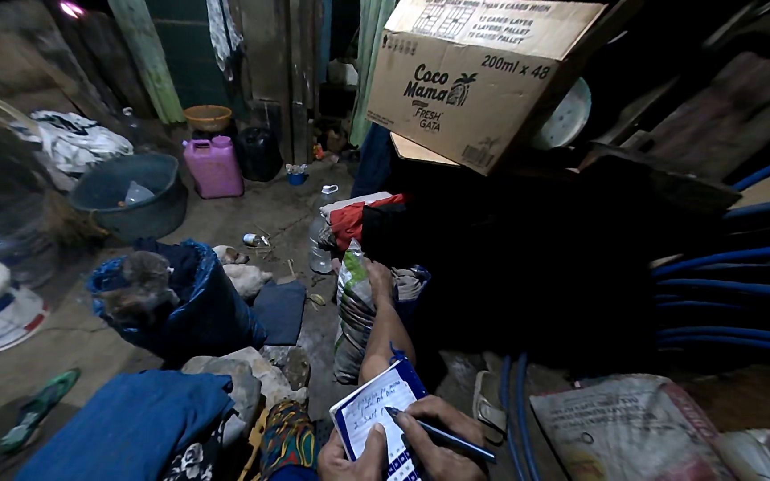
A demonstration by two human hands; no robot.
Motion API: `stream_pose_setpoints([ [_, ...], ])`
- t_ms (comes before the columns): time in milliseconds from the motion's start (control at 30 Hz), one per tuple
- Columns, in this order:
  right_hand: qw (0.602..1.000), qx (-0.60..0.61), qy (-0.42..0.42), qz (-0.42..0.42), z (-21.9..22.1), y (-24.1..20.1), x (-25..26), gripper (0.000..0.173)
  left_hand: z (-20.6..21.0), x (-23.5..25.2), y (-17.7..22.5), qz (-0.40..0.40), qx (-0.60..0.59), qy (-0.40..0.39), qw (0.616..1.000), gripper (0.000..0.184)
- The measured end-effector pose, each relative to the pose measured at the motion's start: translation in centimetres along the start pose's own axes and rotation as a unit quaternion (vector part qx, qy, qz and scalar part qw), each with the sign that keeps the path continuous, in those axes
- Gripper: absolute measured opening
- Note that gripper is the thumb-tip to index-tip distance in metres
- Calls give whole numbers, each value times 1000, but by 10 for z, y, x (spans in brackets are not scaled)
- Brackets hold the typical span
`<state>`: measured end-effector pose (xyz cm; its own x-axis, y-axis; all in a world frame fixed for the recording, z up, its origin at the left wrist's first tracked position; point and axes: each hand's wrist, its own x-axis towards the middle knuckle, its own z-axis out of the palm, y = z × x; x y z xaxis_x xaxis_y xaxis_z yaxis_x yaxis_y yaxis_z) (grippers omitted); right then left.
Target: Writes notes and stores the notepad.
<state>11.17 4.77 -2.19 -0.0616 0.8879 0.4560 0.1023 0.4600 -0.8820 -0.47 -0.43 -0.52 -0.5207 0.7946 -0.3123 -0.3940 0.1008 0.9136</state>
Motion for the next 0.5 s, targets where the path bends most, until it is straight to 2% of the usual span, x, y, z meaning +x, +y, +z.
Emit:
stream_pose_setpoints([
  [500,1000,0,7,-5,0,3,-2,4,-2,0,0,-2,32,3,999,3],
])
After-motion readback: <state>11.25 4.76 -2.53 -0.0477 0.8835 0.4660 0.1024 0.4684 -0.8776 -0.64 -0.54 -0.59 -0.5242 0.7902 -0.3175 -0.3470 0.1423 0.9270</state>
